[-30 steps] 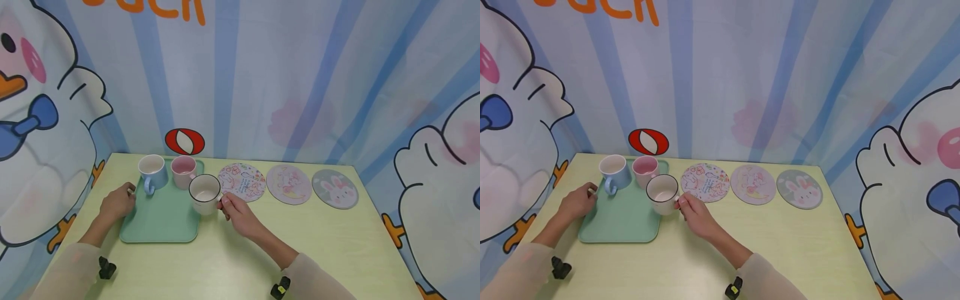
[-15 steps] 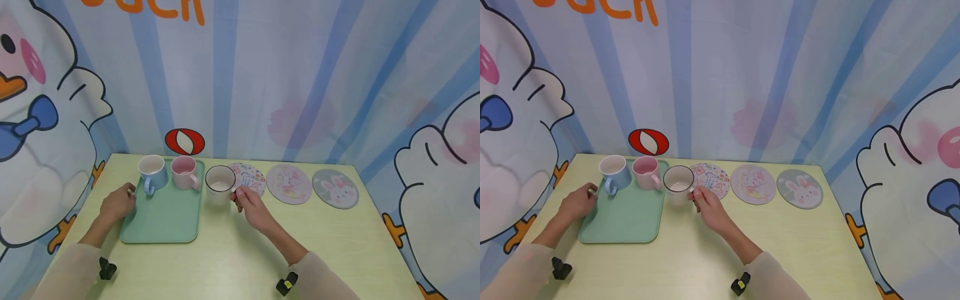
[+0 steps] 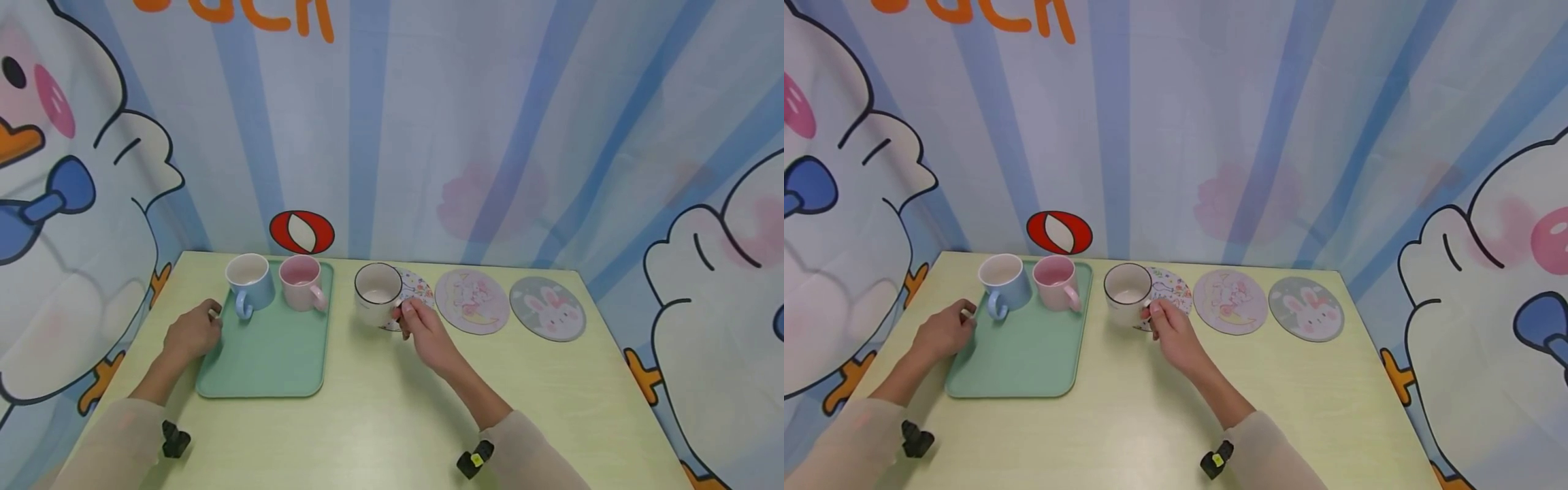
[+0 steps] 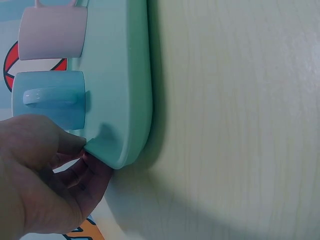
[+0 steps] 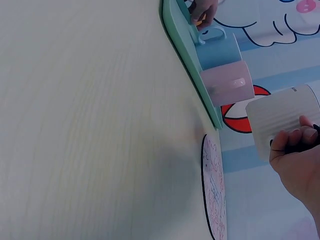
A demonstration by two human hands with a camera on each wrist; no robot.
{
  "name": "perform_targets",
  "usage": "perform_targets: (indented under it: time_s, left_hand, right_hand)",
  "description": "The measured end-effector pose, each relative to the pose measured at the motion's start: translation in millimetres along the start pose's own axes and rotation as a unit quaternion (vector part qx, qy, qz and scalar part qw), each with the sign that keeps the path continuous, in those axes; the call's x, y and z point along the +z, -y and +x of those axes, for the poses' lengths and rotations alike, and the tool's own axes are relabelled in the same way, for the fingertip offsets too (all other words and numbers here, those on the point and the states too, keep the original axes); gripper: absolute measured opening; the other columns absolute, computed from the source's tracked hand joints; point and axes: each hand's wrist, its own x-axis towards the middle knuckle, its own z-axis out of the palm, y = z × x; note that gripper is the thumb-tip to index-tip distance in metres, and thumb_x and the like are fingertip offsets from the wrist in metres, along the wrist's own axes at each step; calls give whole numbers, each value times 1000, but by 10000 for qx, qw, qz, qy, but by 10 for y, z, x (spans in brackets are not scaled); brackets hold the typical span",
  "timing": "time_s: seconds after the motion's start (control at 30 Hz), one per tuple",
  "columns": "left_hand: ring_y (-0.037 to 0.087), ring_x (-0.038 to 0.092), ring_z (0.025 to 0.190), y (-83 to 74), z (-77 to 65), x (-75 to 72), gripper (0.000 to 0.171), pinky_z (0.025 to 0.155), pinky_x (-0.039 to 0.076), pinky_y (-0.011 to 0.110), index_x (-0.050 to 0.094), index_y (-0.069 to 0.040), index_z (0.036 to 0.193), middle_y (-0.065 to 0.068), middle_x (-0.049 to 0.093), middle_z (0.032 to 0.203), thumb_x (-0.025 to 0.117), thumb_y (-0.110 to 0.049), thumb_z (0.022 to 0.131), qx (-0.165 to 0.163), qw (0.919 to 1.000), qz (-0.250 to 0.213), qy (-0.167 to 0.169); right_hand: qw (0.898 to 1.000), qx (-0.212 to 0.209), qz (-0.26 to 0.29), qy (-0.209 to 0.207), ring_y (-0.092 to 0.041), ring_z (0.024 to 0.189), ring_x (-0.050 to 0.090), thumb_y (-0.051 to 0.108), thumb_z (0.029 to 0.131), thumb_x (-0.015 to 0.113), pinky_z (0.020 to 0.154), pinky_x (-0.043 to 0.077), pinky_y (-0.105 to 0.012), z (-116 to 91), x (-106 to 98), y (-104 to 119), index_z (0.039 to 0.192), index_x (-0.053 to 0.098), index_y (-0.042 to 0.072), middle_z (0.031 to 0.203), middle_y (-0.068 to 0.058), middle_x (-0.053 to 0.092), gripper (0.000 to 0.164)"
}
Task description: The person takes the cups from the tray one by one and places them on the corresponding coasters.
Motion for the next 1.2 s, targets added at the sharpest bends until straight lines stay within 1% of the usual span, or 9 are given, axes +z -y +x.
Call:
perform_targets:
  time_s: [0.13, 0.23, 0.43, 0.53, 0.77, 0.9, 1.07, 1.2]
  left_hand:
    - [41, 66, 91, -2, -6, -8, 35, 77, 50, 56, 50, 9, 133, 31, 65, 115, 46, -13, 106, 19, 10000, -7, -7]
    - [40, 66, 90, 6, -7, -3, 35, 76, 50, 55, 51, 8, 133, 30, 66, 114, 46, -14, 106, 54, 10000, -6, -27]
    - [38, 66, 87, 15, -11, 4, 34, 75, 50, 55, 51, 8, 132, 29, 66, 113, 46, -14, 106, 112, 9999, -35, -41]
    - [38, 65, 87, 12, -13, 2, 34, 75, 50, 55, 51, 8, 132, 29, 66, 112, 46, -13, 106, 113, 9999, -42, -53]
    - [37, 65, 85, -11, -20, -8, 33, 75, 50, 54, 52, 8, 130, 28, 67, 110, 47, -13, 106, 121, 9999, -12, -90]
    - [37, 64, 85, -11, -18, -10, 33, 74, 50, 54, 52, 8, 130, 28, 66, 109, 47, -13, 106, 139, 9999, -36, -77]
    - [39, 66, 89, 4, -16, -2, 33, 76, 49, 55, 52, 8, 131, 29, 66, 112, 46, -14, 106, 102, 9999, -39, -76]
    - [39, 66, 88, 9, -14, 5, 33, 76, 50, 55, 51, 8, 131, 29, 66, 112, 47, -13, 106, 108, 9999, -38, -76]
  right_hand:
    - [9999, 81, 30, -80, -25, 82, 48, 20, 118, 35, 74, 47, -32, -17, -47, -17, 112, 60, -7, 86, -19, 48, 37]
    - [9997, 149, 61, -190, -24, 80, 47, 20, 118, 35, 73, 47, -32, -34, -84, -34, 112, 59, -8, 84, -15, 46, 38]
    - [9983, 229, 361, -400, -21, 78, 43, 20, 118, 34, 72, 45, -31, -60, -183, -70, 113, 57, -11, 86, -11, 44, 39]
    - [9975, 282, 422, -497, -21, 79, 44, 20, 118, 34, 73, 46, -31, -77, -244, -81, 113, 56, -11, 86, -11, 43, 39]
    - [9963, 410, 333, -678, -22, 80, 46, 21, 118, 33, 75, 47, -31, -95, -380, -111, 113, 53, -13, 84, -9, 39, 39]
    - [9951, 405, 297, -852, -22, 79, 46, 20, 118, 34, 74, 47, -31, -94, -452, -138, 112, 54, -13, 82, -9, 40, 39]
    - [9945, 327, 182, -976, -22, 77, 46, 17, 118, 34, 73, 47, -31, -74, -542, -158, 110, 54, -14, 81, -12, 41, 38]
    - [9932, 323, 174, -1105, -22, 77, 46, 18, 118, 34, 72, 47, -30, -55, -621, -163, 110, 53, -15, 81, -11, 41, 39]
